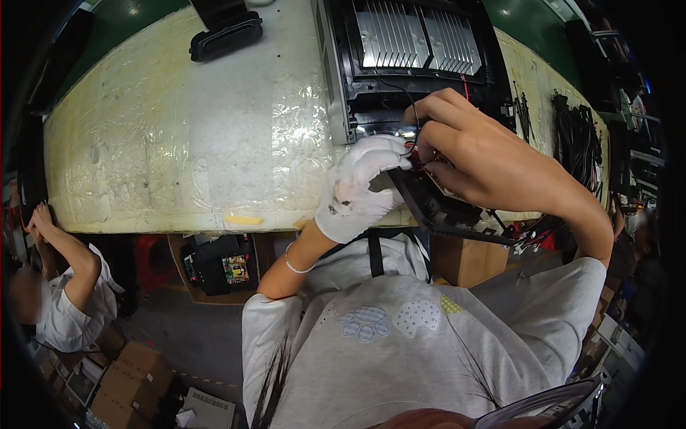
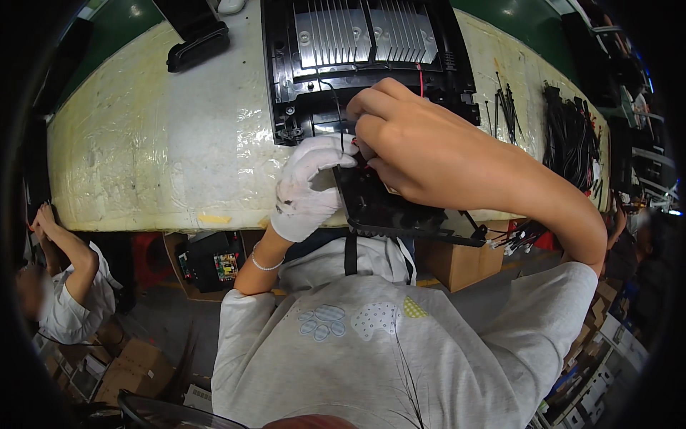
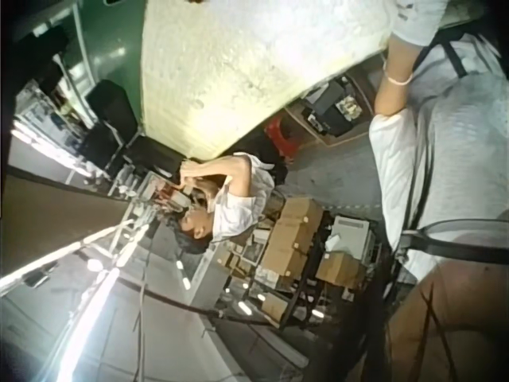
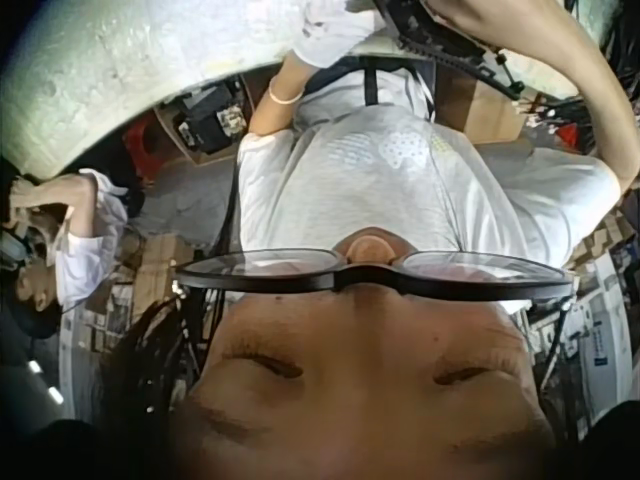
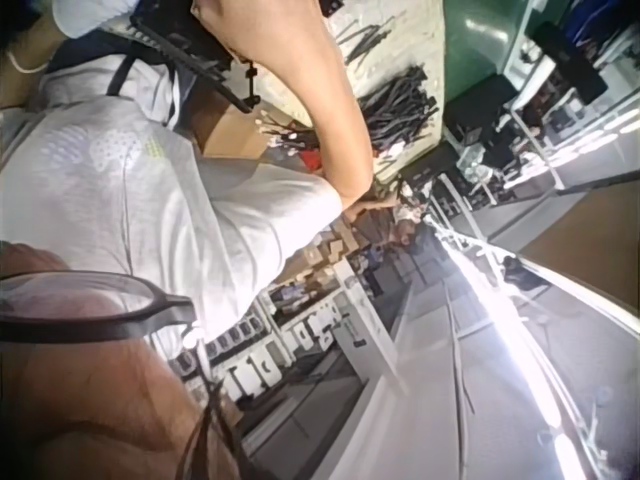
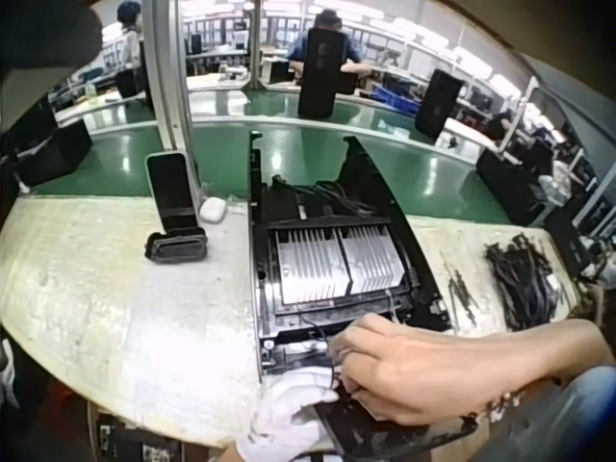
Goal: Connecting wires to circuit boards and fitting components into plastic housings on an assembly line.
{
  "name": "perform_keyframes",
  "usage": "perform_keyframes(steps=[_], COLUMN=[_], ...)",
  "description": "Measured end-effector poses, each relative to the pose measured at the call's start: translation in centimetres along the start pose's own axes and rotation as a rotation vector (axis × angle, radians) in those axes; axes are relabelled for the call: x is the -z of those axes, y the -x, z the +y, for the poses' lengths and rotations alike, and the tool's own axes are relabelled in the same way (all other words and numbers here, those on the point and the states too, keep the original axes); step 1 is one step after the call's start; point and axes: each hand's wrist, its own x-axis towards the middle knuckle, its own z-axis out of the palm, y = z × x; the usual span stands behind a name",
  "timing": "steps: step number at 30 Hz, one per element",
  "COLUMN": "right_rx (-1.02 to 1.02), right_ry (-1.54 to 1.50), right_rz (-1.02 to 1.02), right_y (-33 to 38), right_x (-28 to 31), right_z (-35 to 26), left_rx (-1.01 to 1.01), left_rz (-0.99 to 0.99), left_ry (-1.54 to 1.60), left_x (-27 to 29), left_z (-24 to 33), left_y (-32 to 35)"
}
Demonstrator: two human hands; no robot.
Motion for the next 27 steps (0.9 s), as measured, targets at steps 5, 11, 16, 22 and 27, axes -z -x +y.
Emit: perform_keyframes(steps=[5,11,16,22,27], right_rx=[-0.102,-0.094,0.026,0.135,0.154], right_ry=[0.126,0.024,-0.075,-0.042,0.245], right_rz=[-0.06,-0.054,-0.008,0.025,-0.097], right_y=[-0.1,-0.7,-0.5,-0.6,-1.0], right_x=[0.4,0.3,-0.2,0.2,0.7], right_z=[-1.3,-0.8,-0.7,-0.4,-0.9], left_rx=[-0.008,0.021,0.083,0.061,-0.043], left_rz=[0.025,0.018,0.0,-0.057,-0.051], left_ry=[-0.028,-0.047,-0.077,-0.136,-0.144], left_x=[0.0,-0.1,0.1,0.3,0.3], left_z=[-0.1,-0.4,0.0,-0.5,-0.2], left_y=[0.0,0.5,0.5,0.9,0.7])
